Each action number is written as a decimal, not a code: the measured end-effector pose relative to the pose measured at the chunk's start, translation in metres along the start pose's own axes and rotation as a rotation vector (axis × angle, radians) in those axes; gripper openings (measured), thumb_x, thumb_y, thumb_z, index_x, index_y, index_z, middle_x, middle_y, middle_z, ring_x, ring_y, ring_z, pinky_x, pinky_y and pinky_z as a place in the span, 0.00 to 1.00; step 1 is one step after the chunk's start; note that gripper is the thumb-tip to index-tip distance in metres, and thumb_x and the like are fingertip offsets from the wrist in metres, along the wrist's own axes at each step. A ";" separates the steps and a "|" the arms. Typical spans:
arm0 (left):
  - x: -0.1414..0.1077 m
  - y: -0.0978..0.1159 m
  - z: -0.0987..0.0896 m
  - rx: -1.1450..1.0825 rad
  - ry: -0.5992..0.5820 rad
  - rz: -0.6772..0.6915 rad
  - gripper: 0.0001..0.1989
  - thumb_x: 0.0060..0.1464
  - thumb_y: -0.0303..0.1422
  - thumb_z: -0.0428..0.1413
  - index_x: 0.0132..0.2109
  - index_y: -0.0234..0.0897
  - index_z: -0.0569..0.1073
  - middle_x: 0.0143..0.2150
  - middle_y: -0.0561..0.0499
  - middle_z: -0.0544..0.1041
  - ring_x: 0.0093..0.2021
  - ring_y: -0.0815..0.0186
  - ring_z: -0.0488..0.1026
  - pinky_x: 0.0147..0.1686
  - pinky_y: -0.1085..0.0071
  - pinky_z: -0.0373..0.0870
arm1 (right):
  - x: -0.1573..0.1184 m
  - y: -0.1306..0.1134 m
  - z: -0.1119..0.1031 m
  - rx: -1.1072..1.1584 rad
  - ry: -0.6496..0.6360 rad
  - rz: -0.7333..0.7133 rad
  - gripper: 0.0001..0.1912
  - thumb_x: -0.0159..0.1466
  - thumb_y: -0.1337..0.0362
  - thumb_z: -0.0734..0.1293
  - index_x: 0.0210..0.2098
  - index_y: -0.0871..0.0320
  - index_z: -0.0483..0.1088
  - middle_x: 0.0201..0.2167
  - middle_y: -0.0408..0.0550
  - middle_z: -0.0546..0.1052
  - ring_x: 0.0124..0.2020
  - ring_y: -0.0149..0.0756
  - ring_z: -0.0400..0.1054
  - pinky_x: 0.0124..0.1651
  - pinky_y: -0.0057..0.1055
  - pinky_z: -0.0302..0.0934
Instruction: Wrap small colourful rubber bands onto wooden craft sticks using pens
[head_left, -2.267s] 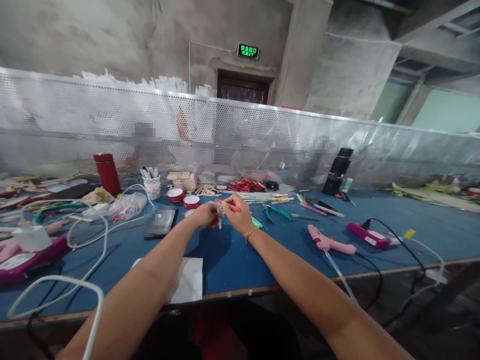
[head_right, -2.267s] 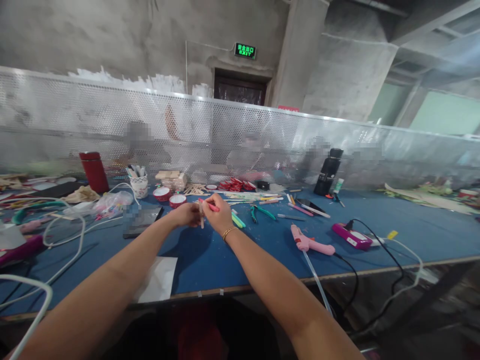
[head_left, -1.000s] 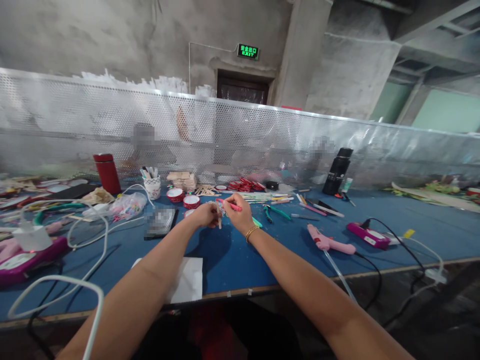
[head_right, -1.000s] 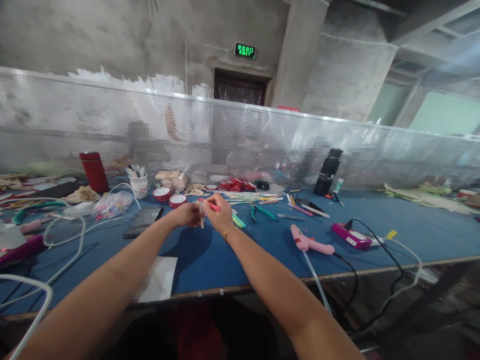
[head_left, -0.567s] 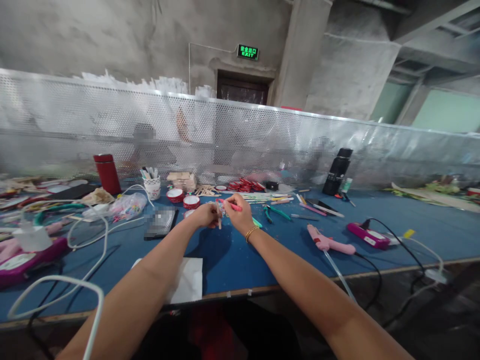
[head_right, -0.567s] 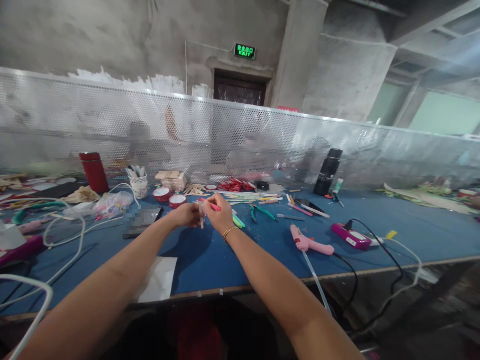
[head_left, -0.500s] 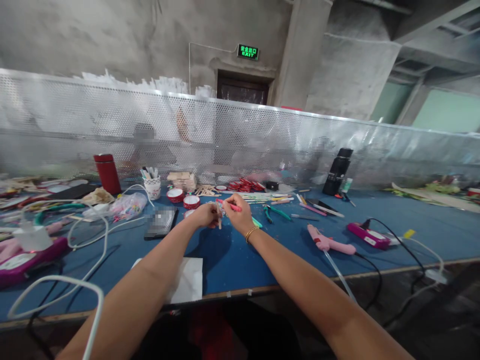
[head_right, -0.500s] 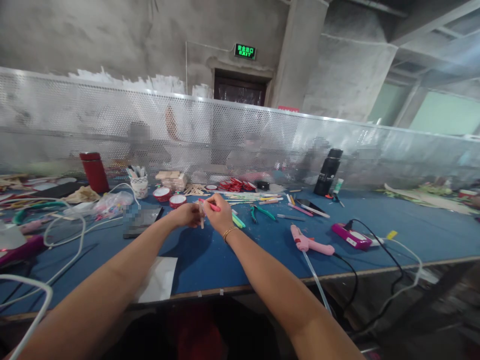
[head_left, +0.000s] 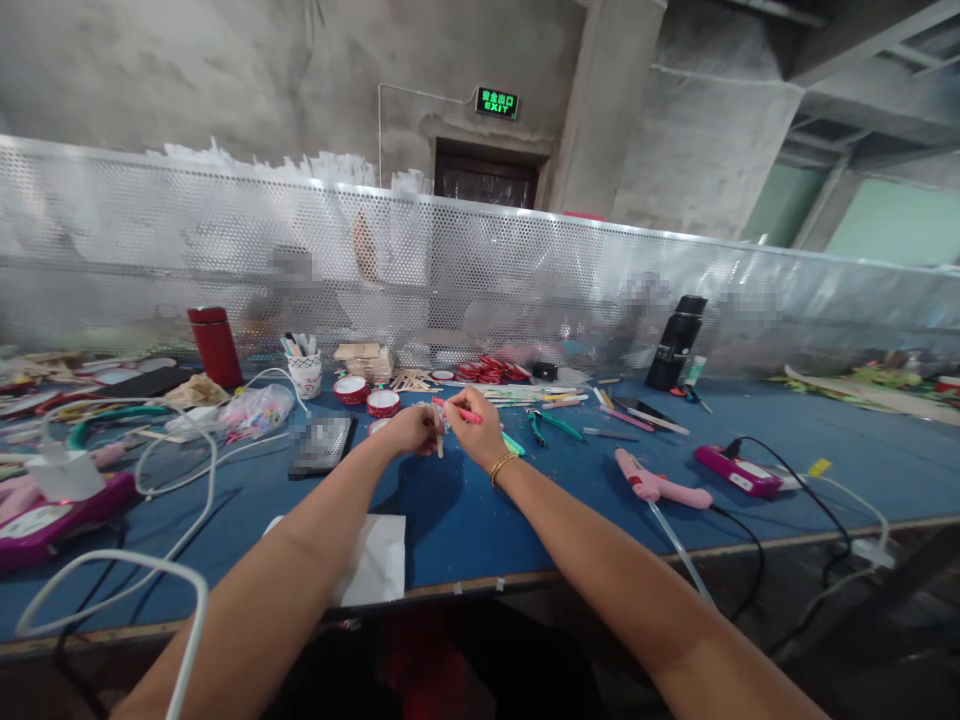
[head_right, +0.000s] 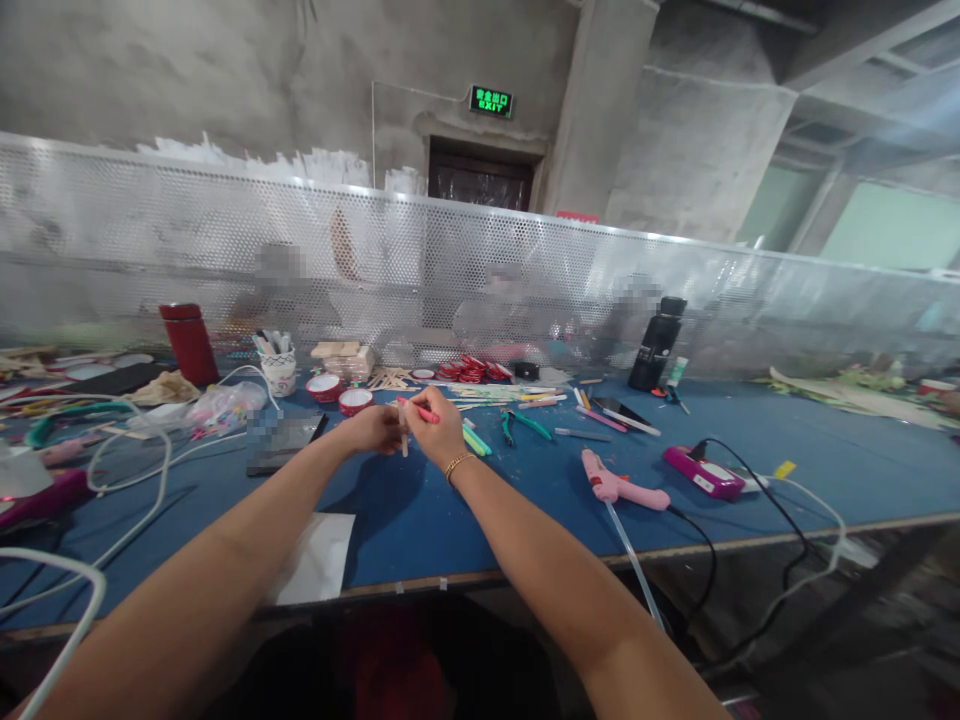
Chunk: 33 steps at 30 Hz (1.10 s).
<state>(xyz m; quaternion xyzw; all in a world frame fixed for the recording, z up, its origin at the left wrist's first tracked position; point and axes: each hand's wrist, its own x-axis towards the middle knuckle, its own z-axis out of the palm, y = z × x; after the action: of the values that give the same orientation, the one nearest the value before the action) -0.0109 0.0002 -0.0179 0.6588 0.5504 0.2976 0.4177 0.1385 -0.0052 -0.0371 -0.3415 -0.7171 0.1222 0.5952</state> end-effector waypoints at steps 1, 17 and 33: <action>0.000 0.000 0.000 -0.001 -0.003 0.005 0.05 0.50 0.28 0.59 0.32 0.34 0.69 0.20 0.54 0.73 0.20 0.71 0.71 0.24 0.77 0.68 | 0.000 0.000 0.000 -0.003 0.000 0.004 0.07 0.62 0.60 0.61 0.30 0.55 0.66 0.26 0.41 0.73 0.27 0.32 0.67 0.34 0.27 0.59; 0.002 -0.002 0.000 0.012 0.001 -0.016 0.04 0.50 0.28 0.58 0.31 0.35 0.69 0.20 0.55 0.73 0.20 0.71 0.71 0.24 0.77 0.68 | 0.001 0.001 -0.002 -0.028 0.018 0.015 0.07 0.61 0.60 0.61 0.30 0.55 0.67 0.27 0.43 0.74 0.28 0.33 0.67 0.36 0.29 0.60; -0.002 0.002 0.000 0.020 0.024 -0.014 0.03 0.50 0.28 0.58 0.32 0.34 0.70 0.21 0.54 0.73 0.21 0.70 0.72 0.23 0.77 0.67 | 0.001 0.003 -0.002 -0.033 0.008 0.019 0.07 0.61 0.60 0.61 0.30 0.54 0.66 0.26 0.42 0.74 0.28 0.33 0.66 0.35 0.29 0.59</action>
<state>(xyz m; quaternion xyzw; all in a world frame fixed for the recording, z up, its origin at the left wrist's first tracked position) -0.0100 -0.0023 -0.0160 0.6554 0.5629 0.2970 0.4067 0.1413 -0.0029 -0.0373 -0.3584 -0.7134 0.1145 0.5912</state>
